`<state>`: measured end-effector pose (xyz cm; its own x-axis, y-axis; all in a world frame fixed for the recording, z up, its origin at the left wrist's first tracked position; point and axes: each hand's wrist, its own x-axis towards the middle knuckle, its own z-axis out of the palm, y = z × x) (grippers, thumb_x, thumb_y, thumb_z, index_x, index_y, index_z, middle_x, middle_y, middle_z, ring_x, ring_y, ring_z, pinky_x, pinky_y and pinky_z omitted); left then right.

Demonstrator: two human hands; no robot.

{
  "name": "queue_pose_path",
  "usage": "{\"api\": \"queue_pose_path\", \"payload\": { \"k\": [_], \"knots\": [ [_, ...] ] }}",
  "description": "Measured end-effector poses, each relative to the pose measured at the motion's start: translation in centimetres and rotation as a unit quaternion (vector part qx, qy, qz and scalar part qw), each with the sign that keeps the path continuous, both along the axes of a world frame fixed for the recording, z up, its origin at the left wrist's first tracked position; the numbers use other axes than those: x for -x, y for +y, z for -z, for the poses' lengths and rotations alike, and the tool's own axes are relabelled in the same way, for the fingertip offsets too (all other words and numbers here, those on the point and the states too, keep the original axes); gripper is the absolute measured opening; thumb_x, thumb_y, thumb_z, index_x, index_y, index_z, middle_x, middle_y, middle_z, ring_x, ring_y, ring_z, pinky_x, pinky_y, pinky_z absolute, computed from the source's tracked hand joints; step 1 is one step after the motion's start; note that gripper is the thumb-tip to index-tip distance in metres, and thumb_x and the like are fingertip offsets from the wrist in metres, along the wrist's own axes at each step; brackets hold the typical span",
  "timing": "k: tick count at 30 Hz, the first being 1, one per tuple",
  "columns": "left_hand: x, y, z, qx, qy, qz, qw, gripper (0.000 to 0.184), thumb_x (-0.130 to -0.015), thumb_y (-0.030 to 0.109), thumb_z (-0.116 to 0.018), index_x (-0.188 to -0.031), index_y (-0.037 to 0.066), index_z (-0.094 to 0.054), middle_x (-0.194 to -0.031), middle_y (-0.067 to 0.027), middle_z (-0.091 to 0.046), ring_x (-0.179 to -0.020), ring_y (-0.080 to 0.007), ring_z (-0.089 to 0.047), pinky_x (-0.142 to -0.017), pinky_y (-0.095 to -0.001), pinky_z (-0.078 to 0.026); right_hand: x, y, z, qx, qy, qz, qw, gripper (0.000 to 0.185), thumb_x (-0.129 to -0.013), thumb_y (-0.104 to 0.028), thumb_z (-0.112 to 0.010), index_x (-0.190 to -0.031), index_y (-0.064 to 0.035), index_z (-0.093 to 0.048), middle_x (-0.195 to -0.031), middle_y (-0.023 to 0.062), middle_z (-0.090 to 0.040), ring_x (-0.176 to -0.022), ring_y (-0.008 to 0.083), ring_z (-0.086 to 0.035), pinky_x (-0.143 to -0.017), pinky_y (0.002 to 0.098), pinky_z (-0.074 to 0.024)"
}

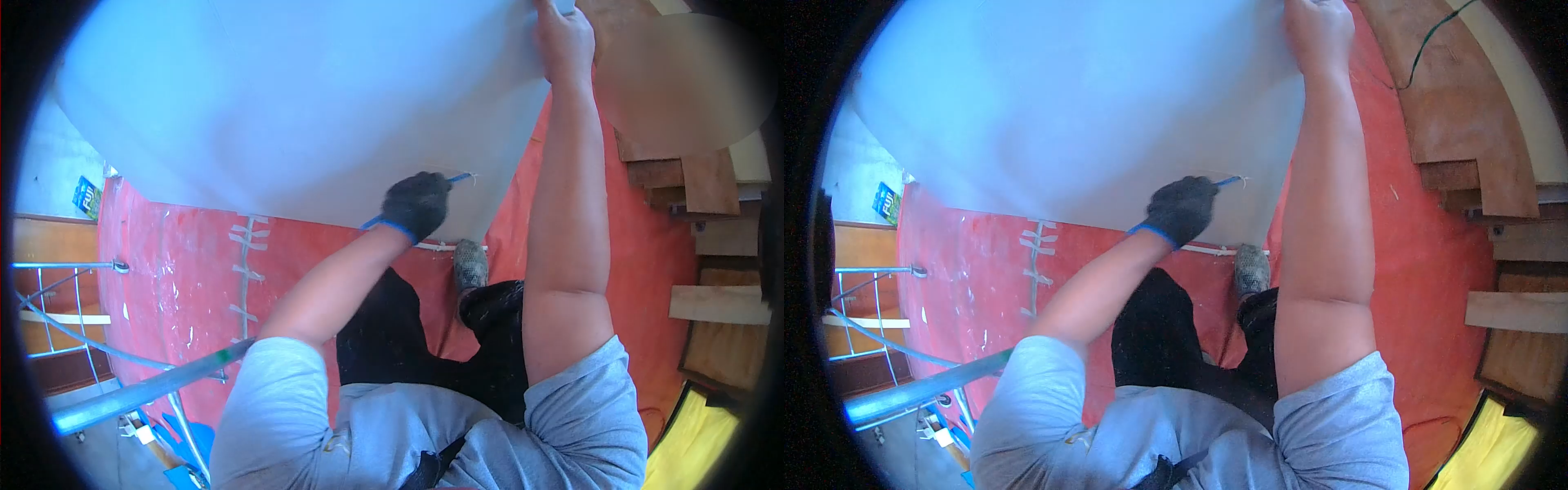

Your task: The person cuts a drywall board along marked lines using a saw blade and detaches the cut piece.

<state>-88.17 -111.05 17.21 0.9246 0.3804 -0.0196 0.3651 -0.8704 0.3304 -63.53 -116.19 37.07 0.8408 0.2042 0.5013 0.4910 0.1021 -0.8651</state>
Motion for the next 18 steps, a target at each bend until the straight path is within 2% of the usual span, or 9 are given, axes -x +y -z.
{"api": "queue_pose_path", "payload": {
  "k": [1,4,8,9,13,16,18],
  "knots": [
    [-1.5,0.0,2.4,-0.026,-0.112,0.060,0.992,0.023,-0.092,0.017,-0.052,-0.102,0.007,-0.070,-0.097,-0.0207,-0.072,-0.086,-0.0405,-0.072,-0.077,-0.0546,-0.057,-0.2,0.3,-0.1,0.010,0.014,0.008,1.000,0.055,-0.094,-0.049,-0.074,-0.103,0.0050,-0.074,-0.089,0.0110,-0.073,-0.081,0.0181,-0.065,-0.073,0.0344,-0.0515],
    [-2.0,0.1,1.5,-0.029,-0.073,0.059,0.995,0.021,-0.090,0.015,-0.054,-0.101,0.007,-0.070,-0.096,-0.0204,-0.072,-0.084,-0.0405,-0.072,-0.075,-0.0544,-0.057,-1.6,0.6,0.4,0.038,0.034,0.028,0.998,0.055,-0.094,-0.049,-0.074,-0.103,0.0053,-0.074,-0.091,0.0113,-0.073,-0.082,0.0183,-0.065,-0.074,0.0350,-0.0515],
    [2.8,0.6,-2.8,-0.027,0.070,-0.028,0.997,0.018,-0.091,0.014,-0.056,-0.100,0.009,-0.071,-0.095,-0.0191,-0.072,-0.084,-0.0406,-0.071,-0.074,-0.0549,-0.057,-1.7,0.4,0.3,0.023,0.026,0.022,0.999,0.057,-0.094,-0.050,-0.072,-0.104,0.0055,-0.074,-0.095,0.0128,-0.075,-0.086,0.0194,-0.066,-0.078,0.0364,-0.0516],
    [2.6,1.0,-1.3,-0.047,-0.015,0.034,0.998,0.017,-0.093,0.016,-0.056,-0.100,0.009,-0.071,-0.093,-0.0176,-0.072,-0.085,-0.0402,-0.072,-0.076,-0.0547,-0.057,-1.0,0.6,0.3,0.017,0.026,0.013,0.999,0.057,-0.094,-0.051,-0.072,-0.104,0.0056,-0.074,-0.095,0.0133,-0.075,-0.087,0.0198,-0.066,-0.079,0.0367,-0.0516],
    [-2.3,0.5,1.8,-0.047,-0.055,0.040,0.997,0.017,-0.094,0.017,-0.056,-0.100,0.010,-0.071,-0.092,-0.0171,-0.072,-0.086,-0.0389,-0.072,-0.077,-0.0545,-0.058,-1.1,0.5,-0.8,0.047,0.023,0.027,0.998,0.059,-0.094,-0.052,-0.071,-0.103,0.0062,-0.074,-0.095,0.0152,-0.075,-0.089,0.0220,-0.068,-0.080,0.0375,-0.0517],
    [1.8,1.0,-1.9,-0.049,0.029,0.014,0.998,0.016,-0.093,0.015,-0.056,-0.099,0.010,-0.071,-0.091,-0.0183,-0.072,-0.086,-0.0386,-0.073,-0.076,-0.0547,-0.058,-1.4,0.6,0.4,0.047,0.032,0.030,0.998,0.059,-0.094,-0.053,-0.071,-0.104,0.0058,-0.075,-0.095,0.0158,-0.075,-0.089,0.0230,-0.068,-0.080,0.0381,-0.0518],
    [2.2,1.2,-1.3,-0.040,0.022,0.009,0.999,0.017,-0.093,0.016,-0.057,-0.100,0.010,-0.071,-0.091,-0.0182,-0.072,-0.087,-0.0375,-0.073,-0.075,-0.0547,-0.058,-1.1,0.5,0.3,0.040,0.025,0.041,0.998,0.059,-0.094,-0.053,-0.071,-0.104,0.0050,-0.075,-0.095,0.0156,-0.075,-0.089,0.0226,-0.068,-0.080,0.0379,-0.0518]
  ]
}}
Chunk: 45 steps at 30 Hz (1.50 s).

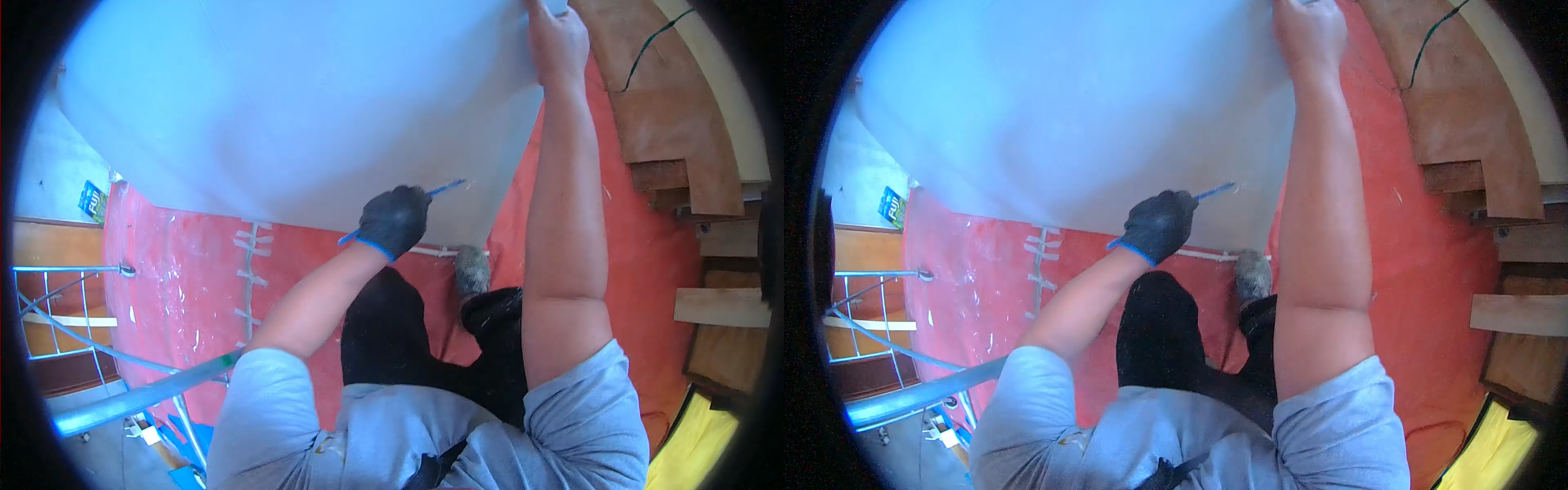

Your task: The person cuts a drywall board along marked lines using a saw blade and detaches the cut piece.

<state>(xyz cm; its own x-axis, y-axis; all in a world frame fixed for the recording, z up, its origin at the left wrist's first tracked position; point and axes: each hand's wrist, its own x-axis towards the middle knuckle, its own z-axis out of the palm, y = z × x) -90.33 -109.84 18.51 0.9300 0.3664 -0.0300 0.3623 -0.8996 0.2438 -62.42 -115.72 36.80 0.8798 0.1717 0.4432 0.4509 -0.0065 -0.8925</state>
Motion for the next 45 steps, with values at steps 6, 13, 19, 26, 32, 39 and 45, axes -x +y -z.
{"api": "queue_pose_path", "payload": {
  "k": [6,13,19,26,32,39,45],
  "knots": [
    [-3.0,-0.8,1.8,0.014,-0.074,0.004,0.997,0.019,-0.094,0.018,-0.056,-0.103,0.009,-0.071,-0.095,-0.0197,-0.073,-0.086,-0.0379,-0.073,-0.076,-0.0551,-0.058,-0.1,0.2,-0.3,-0.028,0.014,-0.047,0.998,0.056,-0.095,-0.051,-0.071,-0.101,0.0049,-0.074,-0.089,0.0125,-0.074,-0.082,0.0202,-0.067,-0.074,0.0369,-0.0518],
    [-2.1,0.1,1.6,-0.014,-0.052,0.020,0.998,0.020,-0.094,0.019,-0.057,-0.102,0.009,-0.072,-0.095,-0.0195,-0.073,-0.083,-0.0377,-0.073,-0.076,-0.0544,-0.058,0.5,-0.3,-0.3,0.000,0.002,-0.026,1.000,0.057,-0.094,-0.052,-0.072,-0.100,0.0049,-0.074,-0.087,0.0109,-0.073,-0.080,0.0189,-0.066,-0.072,0.0357,-0.0514],
    [1.4,1.1,1.4,-0.003,0.029,-0.019,0.999,0.019,-0.094,0.020,-0.055,-0.096,0.010,-0.071,-0.094,-0.0191,-0.072,-0.087,-0.0364,-0.073,-0.075,-0.0534,-0.058,-0.3,-0.4,0.1,-0.006,0.009,-0.015,1.000,0.058,-0.094,-0.053,-0.072,-0.102,0.0049,-0.074,-0.088,0.0105,-0.073,-0.081,0.0178,-0.066,-0.073,0.0354,-0.0512],
    [-2.1,0.1,1.8,-0.012,-0.078,0.019,0.997,0.019,-0.093,0.019,-0.054,-0.097,0.008,-0.070,-0.088,-0.0189,-0.072,-0.081,-0.0405,-0.072,-0.072,-0.0546,-0.058,-0.6,0.1,0.1,-0.016,-0.015,-0.043,0.999,0.057,-0.095,-0.051,-0.071,-0.106,0.0047,-0.074,-0.093,0.0114,-0.074,-0.083,0.0193,-0.066,-0.075,0.0367,-0.0520],
    [-2.0,-0.2,0.6,-0.027,-0.043,0.001,0.999,0.017,-0.093,0.017,-0.057,-0.098,0.009,-0.070,-0.090,-0.0198,-0.073,-0.082,-0.0395,-0.073,-0.072,-0.0546,-0.058,0.2,-0.3,-0.1,-0.010,-0.003,-0.026,1.000,0.054,-0.096,-0.049,-0.071,-0.106,0.0045,-0.074,-0.094,0.0123,-0.075,-0.084,0.0203,-0.067,-0.076,0.0370,-0.0522],
    [0.3,1.5,-0.1,-0.034,-0.017,-0.005,0.999,0.017,-0.096,0.021,-0.057,-0.098,0.010,-0.069,-0.091,-0.0188,-0.072,-0.083,-0.0371,-0.073,-0.071,-0.0531,-0.058,0.2,-0.4,0.0,0.009,0.001,0.002,1.000,0.056,-0.096,-0.050,-0.071,-0.107,0.0046,-0.074,-0.093,0.0120,-0.074,-0.085,0.0201,-0.067,-0.076,0.0361,-0.0522],
    [1.1,0.7,-0.4,-0.025,-0.005,-0.024,0.999,0.017,-0.096,0.021,-0.055,-0.099,0.011,-0.069,-0.090,-0.0186,-0.072,-0.084,-0.0369,-0.073,-0.073,-0.0530,-0.058,-0.1,0.0,-0.2,-0.016,0.023,-0.037,0.999,0.060,-0.093,-0.054,-0.072,-0.106,0.0046,-0.073,-0.093,0.0129,-0.074,-0.086,0.0206,-0.067,-0.077,0.0368,-0.0523]
  ]
}}
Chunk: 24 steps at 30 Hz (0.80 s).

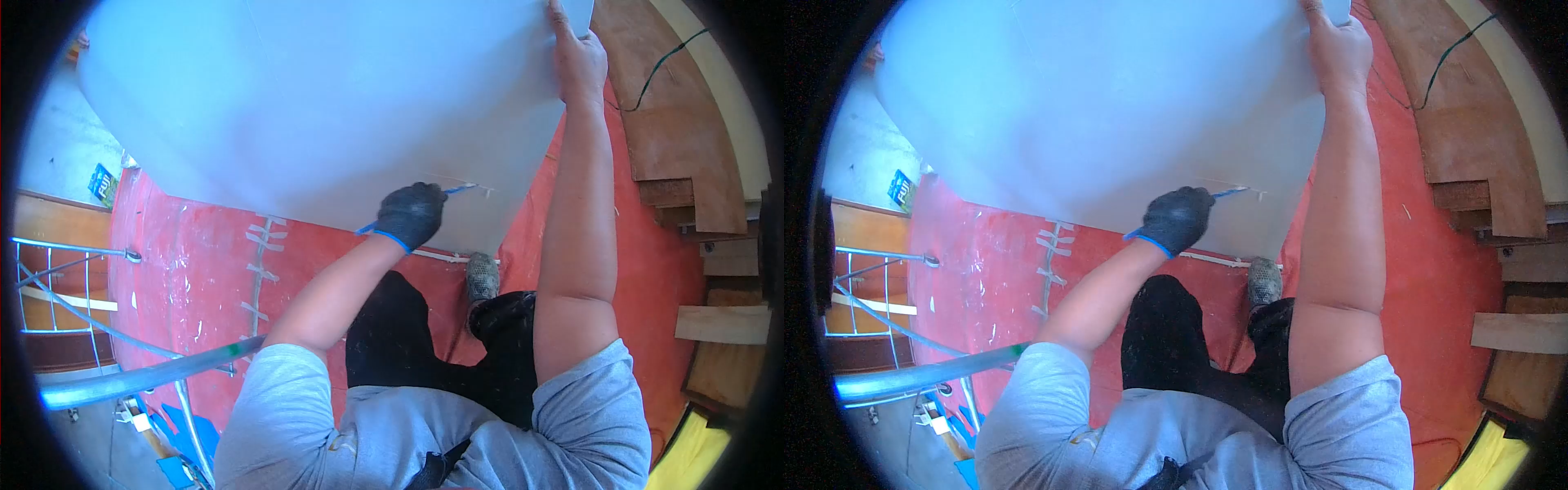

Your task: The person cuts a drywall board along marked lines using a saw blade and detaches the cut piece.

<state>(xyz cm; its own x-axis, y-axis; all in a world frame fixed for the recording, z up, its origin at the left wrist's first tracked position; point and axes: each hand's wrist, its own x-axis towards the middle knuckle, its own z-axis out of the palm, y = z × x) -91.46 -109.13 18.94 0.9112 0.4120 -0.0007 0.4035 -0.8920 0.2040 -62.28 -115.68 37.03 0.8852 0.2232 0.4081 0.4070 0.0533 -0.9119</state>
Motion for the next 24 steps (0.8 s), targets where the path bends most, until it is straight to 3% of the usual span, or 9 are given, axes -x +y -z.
{"api": "queue_pose_path", "payload": {
  "k": [4,12,17,24],
  "knots": [
    [0.6,0.3,0.4,0.022,0.021,-0.009,0.999,0.018,-0.095,0.020,-0.055,-0.100,0.010,-0.070,-0.093,-0.0196,-0.072,-0.086,-0.0371,-0.073,-0.074,-0.0537,-0.058,-0.5,0.0,0.4,0.021,-0.015,0.043,0.999,0.061,-0.092,-0.054,-0.074,-0.107,0.0045,-0.073,-0.093,0.0118,-0.073,-0.083,0.0200,-0.066,-0.075,0.0376,-0.0520],
    [2.9,0.4,-0.5,0.028,0.030,-0.004,0.999,0.022,-0.099,0.022,-0.053,-0.100,0.008,-0.071,-0.095,-0.0199,-0.073,-0.087,-0.0371,-0.074,-0.076,-0.0536,-0.058,0.8,-0.3,0.2,-0.055,0.002,-0.034,0.998,0.060,-0.092,-0.054,-0.074,-0.107,0.0042,-0.073,-0.090,0.0072,-0.070,-0.080,0.0177,-0.062,-0.073,0.0352,-0.0508],
    [-1.5,-1.1,0.1,0.049,-0.021,-0.031,0.998,0.025,-0.100,0.024,-0.052,-0.102,0.007,-0.071,-0.095,-0.0206,-0.073,-0.088,-0.0375,-0.074,-0.077,-0.0544,-0.058,-0.1,-0.5,0.3,-0.015,-0.005,-0.004,1.000,0.059,-0.092,-0.053,-0.074,-0.106,0.0040,-0.074,-0.092,0.0073,-0.072,-0.082,0.0172,-0.063,-0.073,0.0343,-0.0511],
    [0.5,0.4,0.7,0.058,0.027,-0.004,0.998,0.027,-0.098,0.025,-0.052,-0.098,0.006,-0.071,-0.098,-0.0221,-0.074,-0.089,-0.0421,-0.073,-0.080,-0.0555,-0.058,0.6,-0.6,0.1,0.009,-0.029,0.041,0.999,0.058,-0.093,-0.052,-0.073,-0.101,0.0051,-0.073,-0.090,0.0087,-0.073,-0.081,0.0165,-0.064,-0.072,0.0346,-0.0511]
  ]
}}
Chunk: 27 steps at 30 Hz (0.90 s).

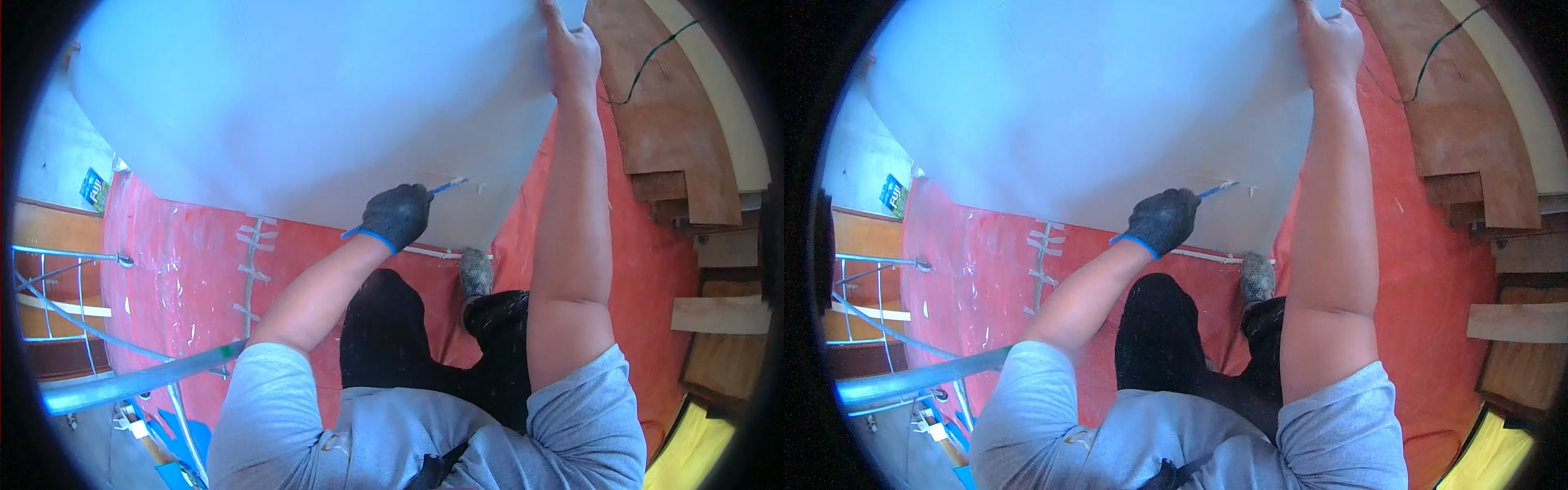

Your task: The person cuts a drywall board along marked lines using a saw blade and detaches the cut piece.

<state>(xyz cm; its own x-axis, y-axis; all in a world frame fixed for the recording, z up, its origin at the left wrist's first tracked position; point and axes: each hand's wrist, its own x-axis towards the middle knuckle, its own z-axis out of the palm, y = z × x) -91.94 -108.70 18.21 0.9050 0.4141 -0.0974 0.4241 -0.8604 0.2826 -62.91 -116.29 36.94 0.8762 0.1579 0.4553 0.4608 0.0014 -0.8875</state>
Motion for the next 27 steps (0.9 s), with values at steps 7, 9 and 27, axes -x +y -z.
{"api": "queue_pose_path", "payload": {
  "k": [7,9,27],
  "knots": [
    [-2.3,-0.2,0.4,-0.019,-0.027,0.023,0.999,0.025,-0.097,0.021,-0.051,-0.098,0.006,-0.071,-0.095,-0.0223,-0.074,-0.085,-0.0417,-0.072,-0.077,-0.0543,-0.058,-0.4,-0.1,0.0,-0.010,0.020,-0.044,0.999,0.055,-0.094,-0.050,-0.074,-0.101,0.0046,-0.073,-0.087,0.0086,-0.072,-0.079,0.0170,-0.064,-0.071,0.0346,-0.0509],
    [-0.8,0.3,-1.0,-0.031,-0.017,0.010,0.999,0.025,-0.098,0.023,-0.051,-0.097,0.006,-0.071,-0.094,-0.0224,-0.073,-0.084,-0.0415,-0.072,-0.076,-0.0546,-0.058,-0.5,0.1,0.4,-0.014,-0.005,-0.029,0.999,0.054,-0.094,-0.049,-0.074,-0.101,0.0040,-0.073,-0.087,0.0081,-0.072,-0.079,0.0169,-0.063,-0.071,0.0347,-0.0509],
    [-0.8,0.6,-0.7,-0.045,-0.020,0.034,0.998,0.020,-0.094,0.015,-0.055,-0.100,0.007,-0.071,-0.094,-0.0212,-0.073,-0.086,-0.0401,-0.073,-0.073,-0.0550,-0.059,0.8,-0.2,-0.4,-0.006,0.000,-0.025,1.000,0.056,-0.094,-0.052,-0.074,-0.098,0.0042,-0.073,-0.085,0.0093,-0.071,-0.076,0.0176,-0.064,-0.070,0.0348,-0.0512]
  ]
}}
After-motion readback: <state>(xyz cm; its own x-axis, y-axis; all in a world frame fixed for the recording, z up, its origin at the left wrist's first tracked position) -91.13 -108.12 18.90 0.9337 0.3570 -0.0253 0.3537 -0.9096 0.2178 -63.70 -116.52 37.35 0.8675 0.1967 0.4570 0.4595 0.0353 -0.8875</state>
